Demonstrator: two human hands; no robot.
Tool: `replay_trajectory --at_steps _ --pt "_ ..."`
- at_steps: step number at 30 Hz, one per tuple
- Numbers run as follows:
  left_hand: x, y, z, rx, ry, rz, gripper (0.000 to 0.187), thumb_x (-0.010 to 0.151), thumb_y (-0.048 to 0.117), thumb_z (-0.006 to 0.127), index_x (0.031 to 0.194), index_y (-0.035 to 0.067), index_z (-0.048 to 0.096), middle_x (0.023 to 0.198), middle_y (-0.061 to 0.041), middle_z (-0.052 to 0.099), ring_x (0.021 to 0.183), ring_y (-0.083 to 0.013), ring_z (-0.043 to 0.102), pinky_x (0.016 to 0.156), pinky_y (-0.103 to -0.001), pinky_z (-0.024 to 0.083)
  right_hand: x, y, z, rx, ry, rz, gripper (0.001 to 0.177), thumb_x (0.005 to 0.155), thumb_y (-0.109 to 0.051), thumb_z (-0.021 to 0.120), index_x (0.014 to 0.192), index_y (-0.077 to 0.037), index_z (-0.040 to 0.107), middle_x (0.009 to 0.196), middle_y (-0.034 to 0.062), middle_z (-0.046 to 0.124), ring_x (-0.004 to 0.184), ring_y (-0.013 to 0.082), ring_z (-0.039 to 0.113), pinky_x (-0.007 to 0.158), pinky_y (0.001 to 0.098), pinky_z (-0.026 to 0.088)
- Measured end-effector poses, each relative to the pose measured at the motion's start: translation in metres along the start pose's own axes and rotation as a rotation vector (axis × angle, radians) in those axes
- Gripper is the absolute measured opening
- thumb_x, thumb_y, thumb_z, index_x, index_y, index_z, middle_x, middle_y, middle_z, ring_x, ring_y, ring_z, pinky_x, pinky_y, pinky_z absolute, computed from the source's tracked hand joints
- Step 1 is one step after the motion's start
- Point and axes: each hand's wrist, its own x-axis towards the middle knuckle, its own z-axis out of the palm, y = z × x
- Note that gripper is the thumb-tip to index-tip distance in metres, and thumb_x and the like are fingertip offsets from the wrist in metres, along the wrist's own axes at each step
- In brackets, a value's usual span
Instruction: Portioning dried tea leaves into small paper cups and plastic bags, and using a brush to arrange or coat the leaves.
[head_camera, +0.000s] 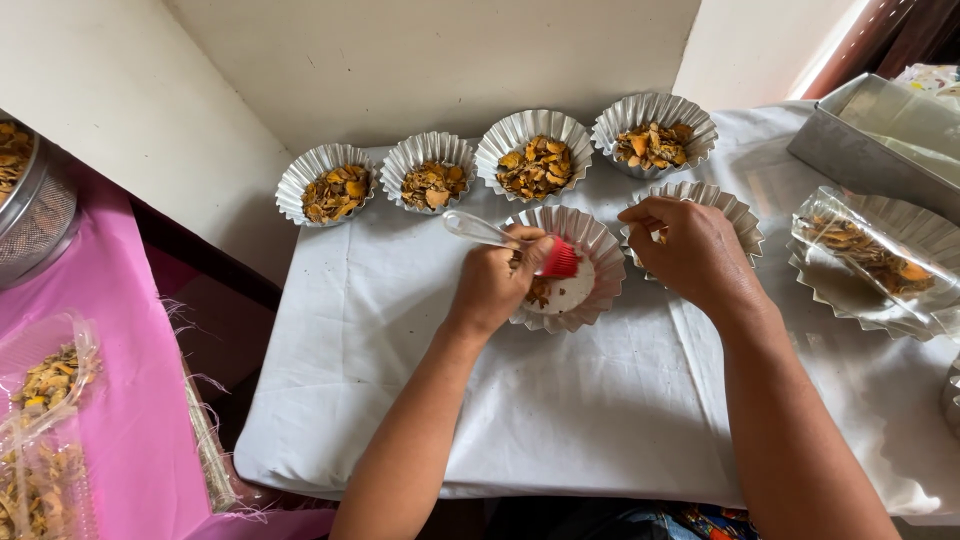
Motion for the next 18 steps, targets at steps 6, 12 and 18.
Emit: replay_trajectory --at_steps 6,12,18 --pt "0.002 0.016 -0.027 0.006 0.039 -0.081 0.021 0.101 0.037 0.065 0.096 0.018 0.072 0.069 -0.008 0.074 0.069 -0.0235 0.075 0.068 -0.035 0.060 -0.002 -0.002 -0.002 0.054 0.034 0.002 0.021 0.093 -0.008 0.065 0.108 -0.002 0.078 0.095 0.0157 0.077 0.098 0.0325 0.074 0.090 0.0450 0.059" --pt "0.002 0.004 -0.039 0.009 -0.071 -0.126 0.023 0.099 0.032 0.065 0.089 0.012 0.071 0.070 -0.015 0.073 0.072 -0.0336 0.076 0.068 -0.044 0.060 0.000 0.000 -0.001 0.149 0.073 -0.066 0.019 0.094 -0.006 0.066 0.109 -0.001 0.077 0.093 0.0164 0.076 0.093 0.0298 0.074 0.086 0.0413 0.061" --pt "0.012 0.012 -0.052 -0.170 0.201 -0.148 0.021 0.101 0.035 0.065 0.090 0.019 0.072 0.077 -0.006 0.074 0.083 -0.0151 0.072 0.080 -0.035 0.058 -0.003 -0.035 0.002 0.143 -0.062 -0.168 0.027 0.090 -0.008 0.070 0.114 0.003 0.075 0.102 0.0246 0.076 0.098 0.0378 0.074 0.088 0.0498 0.061"
